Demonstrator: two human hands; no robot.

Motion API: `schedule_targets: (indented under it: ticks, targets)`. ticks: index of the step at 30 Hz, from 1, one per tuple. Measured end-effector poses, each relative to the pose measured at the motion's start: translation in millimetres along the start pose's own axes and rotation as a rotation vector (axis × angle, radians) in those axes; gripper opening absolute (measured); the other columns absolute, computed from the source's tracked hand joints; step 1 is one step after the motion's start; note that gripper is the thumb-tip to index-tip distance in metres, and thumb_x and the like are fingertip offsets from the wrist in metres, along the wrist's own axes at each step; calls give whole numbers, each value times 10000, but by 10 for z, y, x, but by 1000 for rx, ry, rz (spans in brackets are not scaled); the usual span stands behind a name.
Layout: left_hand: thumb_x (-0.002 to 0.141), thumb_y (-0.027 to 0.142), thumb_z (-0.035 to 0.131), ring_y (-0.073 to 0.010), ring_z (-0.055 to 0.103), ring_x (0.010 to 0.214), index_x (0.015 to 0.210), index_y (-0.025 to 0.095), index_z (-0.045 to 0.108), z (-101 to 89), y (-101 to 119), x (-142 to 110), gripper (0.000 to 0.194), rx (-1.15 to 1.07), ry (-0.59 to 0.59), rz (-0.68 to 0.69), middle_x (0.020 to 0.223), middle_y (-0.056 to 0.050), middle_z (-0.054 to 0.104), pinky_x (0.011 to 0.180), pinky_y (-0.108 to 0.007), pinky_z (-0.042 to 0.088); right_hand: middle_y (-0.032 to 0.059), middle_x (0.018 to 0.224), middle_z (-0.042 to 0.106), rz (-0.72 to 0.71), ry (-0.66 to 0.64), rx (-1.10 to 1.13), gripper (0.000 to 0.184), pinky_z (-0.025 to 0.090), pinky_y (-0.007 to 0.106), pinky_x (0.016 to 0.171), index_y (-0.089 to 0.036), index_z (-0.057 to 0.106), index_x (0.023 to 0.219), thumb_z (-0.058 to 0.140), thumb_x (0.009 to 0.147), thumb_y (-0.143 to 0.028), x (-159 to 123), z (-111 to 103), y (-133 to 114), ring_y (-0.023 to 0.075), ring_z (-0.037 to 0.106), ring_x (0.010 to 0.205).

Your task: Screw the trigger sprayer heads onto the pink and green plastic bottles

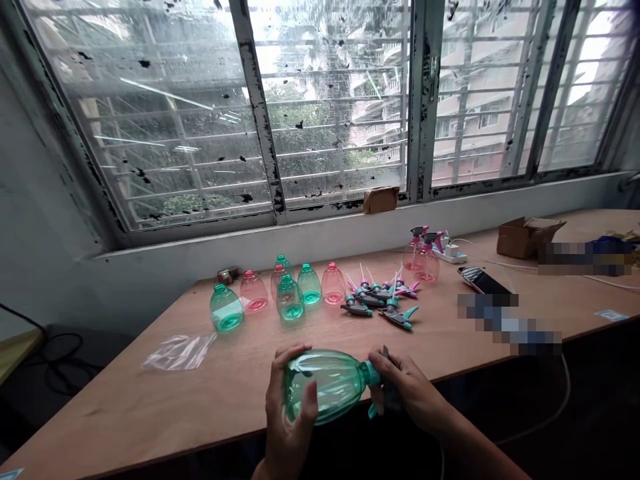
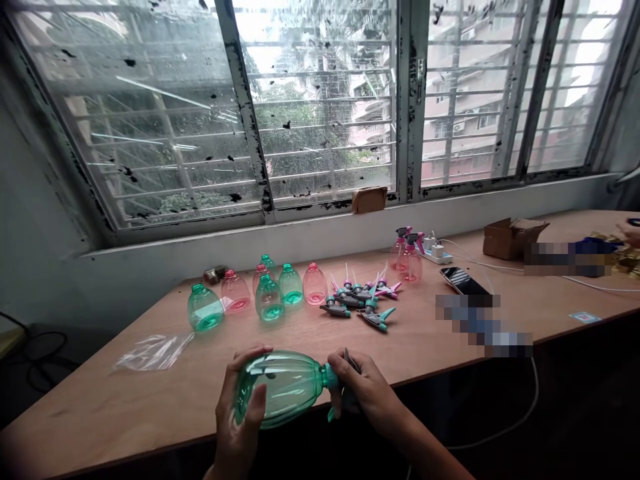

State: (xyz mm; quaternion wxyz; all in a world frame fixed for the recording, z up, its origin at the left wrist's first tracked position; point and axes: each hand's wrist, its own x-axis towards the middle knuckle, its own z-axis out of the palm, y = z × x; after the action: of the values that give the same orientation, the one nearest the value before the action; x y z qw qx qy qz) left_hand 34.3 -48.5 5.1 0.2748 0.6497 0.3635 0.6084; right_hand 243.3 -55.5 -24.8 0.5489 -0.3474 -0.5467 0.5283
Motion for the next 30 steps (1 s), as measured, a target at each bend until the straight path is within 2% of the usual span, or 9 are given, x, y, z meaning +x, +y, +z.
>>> schedule_targets:
  ticks: [4, 7, 10, 14, 17, 21, 24, 26, 30]
  targets:
    - [863, 303, 634, -308, 562, 1091, 1221, 280, 545, -95, -44, 7, 370, 79, -94, 333, 1146, -85, 596, 944, -409, 448, 5, 456, 599, 57, -13, 76, 513, 209, 176, 353, -172, 531, 662, 522, 923, -613, 22, 22, 77, 75, 413, 352]
    - [879, 334, 614, -309, 556, 1092, 1241, 285, 523, -113, -75, 25, 376, 42, -110, 407, 1159, -93, 578, 943, -424, 451, 12, 467, 613, 60, -6, 67, 488, 216, 166, 352, -156, 578, 702, 575, 901, -602, -19, 1, -10, 63, 397, 344]
    - [896, 485, 574, -312, 525, 1150, 1226, 274, 517, -61, -117, 50, 395, -69, -90, 298, 1198, -94, 551, 983, -430, 436, 57, 601, 671, 7, -67, 134, 548, 329, 176, 369, -155, 659, 880, 575, 846, -695, -75, -79, -130, 112, 507, 433]
    - [901, 560, 548, -319, 505, 1235, 1249, 250, 474, 22, -203, 66, 472, -172, -121, -68, 1294, -103, 537, 1043, -428, 407, 140, 986, 677, -159, -149, 266, 767, 523, 294, 498, -234, 694, 1084, 510, 705, -876, -88, -200, -112, 293, 630, 880]
    - [951, 562, 452, -323, 536, 1227, 1259, 235, 465, 63, -285, 48, 449, -232, -253, -267, 1294, -117, 563, 1037, -440, 419, 107, 1062, 646, -298, -14, 9, 775, 564, 392, 714, -301, 661, 1213, 746, 598, -766, -74, -232, 50, 317, 601, 969]
    - [898, 548, 580, -333, 438, 1354, 1347, 257, 435, 104, -329, 23, 554, -237, -477, -189, 1436, -118, 483, 1108, -435, 375, 131, 1243, 621, -259, 191, -485, 810, 407, 520, 1056, -284, 571, 1354, 861, 642, -541, -93, -195, 239, 390, 513, 1228]
    - [920, 460, 593, -318, 443, 1363, 1371, 296, 454, 88, -277, 50, 500, -197, -587, -203, 1474, -98, 472, 1077, -422, 432, 137, 1373, 563, -319, 266, -625, 767, 465, 509, 1014, -286, 514, 1388, 818, 716, -498, -84, -235, 214, 388, 523, 1251]
    - [945, 429, 559, -305, 415, 1387, 1313, 300, 531, 38, -246, 98, 391, -99, -582, -203, 1490, -83, 462, 1079, -415, 441, 140, 1370, 564, -416, 423, -669, 706, 527, 489, 930, -273, 508, 1371, 770, 760, -514, -36, -390, 103, 359, 612, 1129]
    - [948, 418, 547, -300, 407, 1397, 1223, 268, 597, -87, -306, 204, 317, 106, -561, -160, 1489, -90, 465, 1127, -456, 391, 162, 1274, 612, -385, 792, -789, 802, 579, 417, 716, -214, 447, 1384, 739, 743, -599, 153, -1090, -196, 305, 695, 864]
